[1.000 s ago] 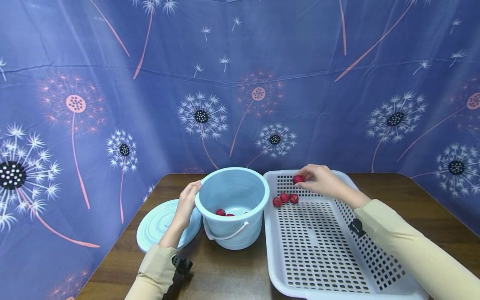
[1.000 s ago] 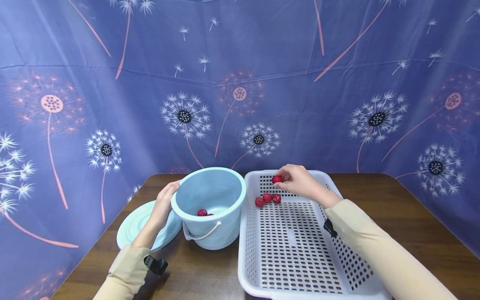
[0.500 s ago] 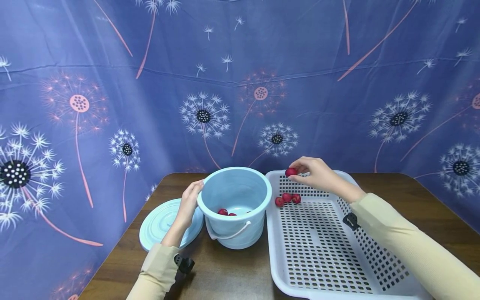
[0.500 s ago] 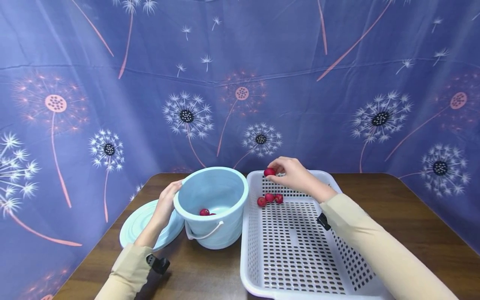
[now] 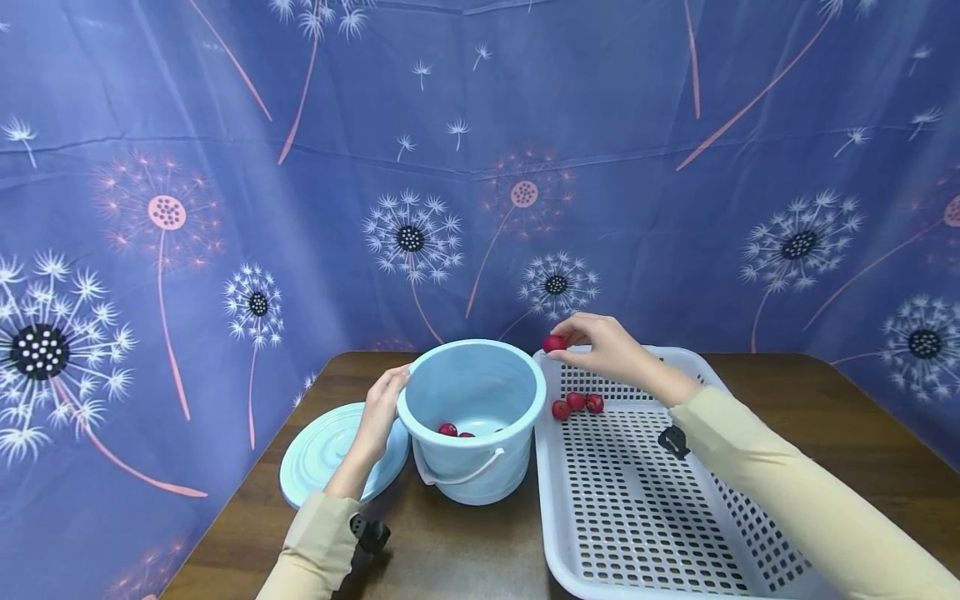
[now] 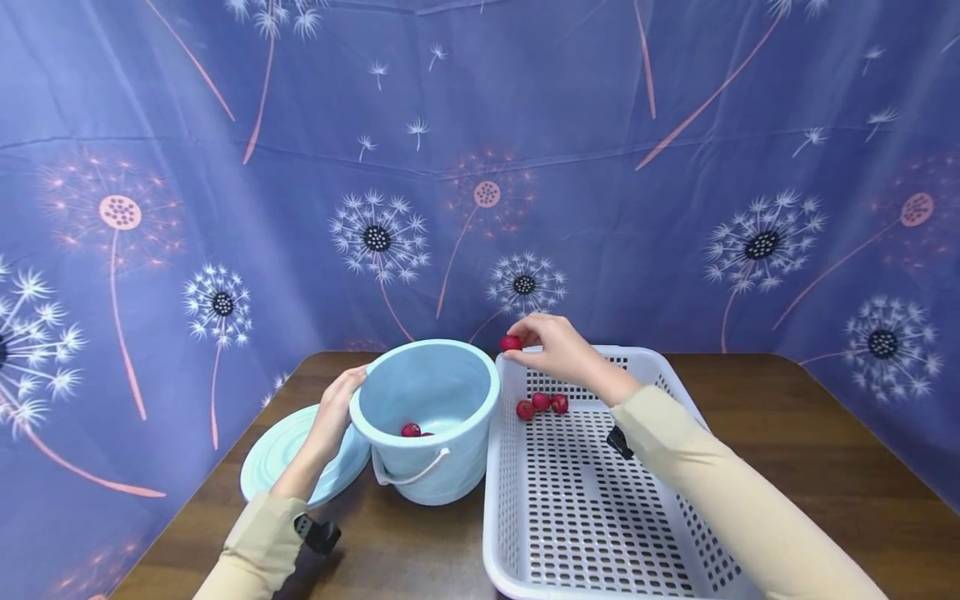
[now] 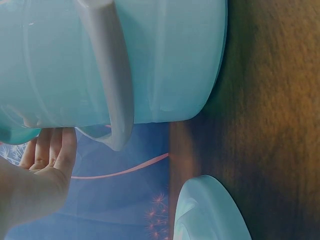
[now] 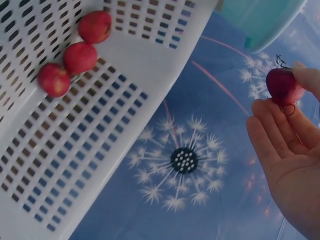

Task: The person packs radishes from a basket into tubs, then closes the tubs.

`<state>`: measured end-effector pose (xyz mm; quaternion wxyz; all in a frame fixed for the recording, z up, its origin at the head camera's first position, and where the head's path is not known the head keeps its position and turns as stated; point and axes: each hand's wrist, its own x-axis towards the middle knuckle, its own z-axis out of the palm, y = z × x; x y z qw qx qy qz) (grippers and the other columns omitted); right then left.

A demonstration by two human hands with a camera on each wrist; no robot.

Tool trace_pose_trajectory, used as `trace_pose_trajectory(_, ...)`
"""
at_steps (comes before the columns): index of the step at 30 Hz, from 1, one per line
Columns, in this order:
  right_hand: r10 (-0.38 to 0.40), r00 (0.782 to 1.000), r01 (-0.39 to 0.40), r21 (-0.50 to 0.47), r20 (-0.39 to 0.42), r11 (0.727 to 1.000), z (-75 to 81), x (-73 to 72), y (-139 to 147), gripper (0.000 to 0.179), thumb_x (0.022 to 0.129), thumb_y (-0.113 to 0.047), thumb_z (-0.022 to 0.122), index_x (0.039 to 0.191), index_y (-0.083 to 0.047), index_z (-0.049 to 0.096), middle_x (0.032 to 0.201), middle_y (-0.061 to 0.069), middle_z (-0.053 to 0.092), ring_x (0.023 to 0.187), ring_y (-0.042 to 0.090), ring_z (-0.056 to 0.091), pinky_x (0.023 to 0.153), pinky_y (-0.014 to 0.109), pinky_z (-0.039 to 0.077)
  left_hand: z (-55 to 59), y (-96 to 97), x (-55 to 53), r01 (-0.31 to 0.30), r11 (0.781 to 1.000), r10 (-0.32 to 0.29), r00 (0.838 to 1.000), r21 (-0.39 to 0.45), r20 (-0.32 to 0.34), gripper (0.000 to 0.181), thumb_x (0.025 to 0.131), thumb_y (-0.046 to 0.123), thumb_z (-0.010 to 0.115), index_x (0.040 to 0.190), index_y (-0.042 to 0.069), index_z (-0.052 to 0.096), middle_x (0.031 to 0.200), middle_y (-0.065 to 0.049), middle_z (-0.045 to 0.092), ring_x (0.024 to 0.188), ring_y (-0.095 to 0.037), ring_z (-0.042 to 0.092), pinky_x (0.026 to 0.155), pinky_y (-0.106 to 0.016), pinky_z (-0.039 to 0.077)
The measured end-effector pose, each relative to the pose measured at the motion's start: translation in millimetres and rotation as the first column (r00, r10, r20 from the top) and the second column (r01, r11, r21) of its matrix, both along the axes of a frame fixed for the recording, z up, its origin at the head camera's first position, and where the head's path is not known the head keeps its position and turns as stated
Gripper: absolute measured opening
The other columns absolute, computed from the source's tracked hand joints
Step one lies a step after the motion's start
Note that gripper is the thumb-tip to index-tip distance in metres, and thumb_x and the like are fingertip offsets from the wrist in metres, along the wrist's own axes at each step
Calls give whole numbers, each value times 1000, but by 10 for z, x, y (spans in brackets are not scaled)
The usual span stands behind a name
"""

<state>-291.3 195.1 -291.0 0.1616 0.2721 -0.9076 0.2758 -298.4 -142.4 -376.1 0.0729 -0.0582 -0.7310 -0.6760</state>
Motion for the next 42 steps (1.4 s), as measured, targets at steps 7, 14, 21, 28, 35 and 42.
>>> trace_pose_trajectory(7,53,998,-53,-17,-27,998,-7,-28,-195,32,81,-28,73,106,-8,66,95,3,66,90,19,65,81,37,53,-2,-6,6,4,1000,-4,1000,9,-2,38,98,26,42,124,1,53,129,-14,54,109,-17,54,86,-26,46)
trace_pose_trajectory(14,91,996,-91,-23,-11,996,19,-36,-390,31,82,-26,73,105,-8,66,96,3,66,88,16,65,82,36,53,-5,-2,16,3,1000,-3,1000,4,-14,39,98,28,42,125,1,53,128,-14,55,106,-14,55,85,-27,46)
trace_pose_trajectory(21,155,988,-155,-13,-24,988,14,-61,-583,29,82,-22,72,105,-7,66,94,3,65,87,18,65,79,35,53,-21,10,14,-5,1000,5,1000,6,-25,39,98,28,43,124,0,53,128,-16,55,109,-19,55,89,-33,47)
trace_pose_trajectory(28,209,977,-209,-5,-39,978,-38,-105,-736,29,82,-23,72,106,-7,66,94,3,64,88,17,63,81,35,53,-4,7,19,-11,1000,11,1000,3,-19,40,98,29,44,123,0,54,127,-16,55,112,-22,54,90,-35,47)
trace_pose_trajectory(35,249,968,-249,-7,-2,968,-88,-165,-857,27,83,-23,71,105,-8,66,97,3,65,90,14,63,81,30,53,1,-6,30,-26,1000,26,1000,-6,-16,39,98,29,43,122,1,55,125,-15,56,111,-23,55,92,-40,47)
trace_pose_trajectory(42,285,958,-285,-3,26,958,-146,-243,-977,27,84,-23,71,105,-8,66,97,3,64,89,14,64,82,36,53,11,-3,16,5,1000,-5,1000,-2,-15,40,98,31,42,125,2,53,127,-15,56,115,-27,54,95,-42,45)
